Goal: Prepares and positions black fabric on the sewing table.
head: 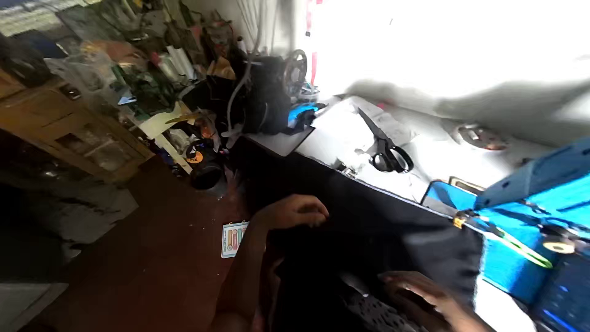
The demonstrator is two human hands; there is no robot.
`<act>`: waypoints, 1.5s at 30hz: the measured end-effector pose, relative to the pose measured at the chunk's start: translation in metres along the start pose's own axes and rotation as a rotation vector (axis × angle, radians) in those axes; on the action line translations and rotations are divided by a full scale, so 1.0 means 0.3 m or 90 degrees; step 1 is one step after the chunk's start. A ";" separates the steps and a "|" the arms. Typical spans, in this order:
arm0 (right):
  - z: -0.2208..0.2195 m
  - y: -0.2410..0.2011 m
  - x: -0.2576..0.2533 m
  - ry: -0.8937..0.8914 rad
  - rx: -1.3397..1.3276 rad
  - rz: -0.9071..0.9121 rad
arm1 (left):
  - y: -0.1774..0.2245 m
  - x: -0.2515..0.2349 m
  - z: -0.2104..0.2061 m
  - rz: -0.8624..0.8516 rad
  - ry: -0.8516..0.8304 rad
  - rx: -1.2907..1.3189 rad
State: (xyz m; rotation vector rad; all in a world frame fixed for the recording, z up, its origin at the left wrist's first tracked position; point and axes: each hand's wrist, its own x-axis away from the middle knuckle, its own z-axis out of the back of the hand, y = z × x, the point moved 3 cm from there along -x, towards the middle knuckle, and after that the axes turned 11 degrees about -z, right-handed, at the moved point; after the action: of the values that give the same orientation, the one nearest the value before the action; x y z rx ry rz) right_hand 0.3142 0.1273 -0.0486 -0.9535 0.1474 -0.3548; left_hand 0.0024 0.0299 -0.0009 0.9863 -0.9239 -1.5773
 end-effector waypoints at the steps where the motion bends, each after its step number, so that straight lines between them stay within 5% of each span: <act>1: -0.007 0.021 -0.041 0.036 -0.017 -0.003 | -0.019 0.018 0.065 0.044 0.091 -0.022; 7: -0.043 -0.018 -0.356 0.105 0.099 0.001 | -0.232 0.076 0.505 0.196 0.587 -0.031; 13: -0.068 -0.080 -0.796 0.032 0.218 0.006 | -0.372 -0.098 0.775 0.258 0.615 -0.240; 17: -0.107 -0.072 -0.991 0.052 0.265 0.012 | -0.418 -0.109 0.911 0.221 0.972 -0.216; 19: -0.149 -0.037 -1.016 0.163 0.294 0.075 | -0.423 -0.113 1.006 0.224 1.030 -0.195; 24: -0.176 -0.020 -1.022 0.265 0.301 0.120 | -0.434 -0.149 1.210 0.231 0.914 0.022; 29: -0.175 -0.009 -1.027 0.283 0.285 0.127 | -0.528 -0.204 1.307 0.336 0.859 -0.029; 32: -0.173 -0.008 -1.033 0.289 0.276 0.128 | -0.544 -0.219 1.358 0.313 0.919 -0.016; 36: -0.180 0.001 -1.033 0.298 0.268 0.133 | -0.310 -0.286 1.478 0.067 0.927 0.044; 39: -0.184 0.000 -1.031 0.297 0.260 0.127 | -0.060 -0.364 1.551 -0.092 0.829 0.065; 45: -0.181 -0.002 -1.029 0.306 0.247 0.130 | 0.135 -0.502 1.463 -0.024 0.547 0.069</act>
State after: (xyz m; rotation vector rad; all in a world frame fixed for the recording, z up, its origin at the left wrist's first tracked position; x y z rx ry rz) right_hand 0.0110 0.1961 -0.0891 -0.4511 0.5892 -0.4007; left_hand -0.3665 0.2072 0.2213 1.5791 -0.3818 -0.9612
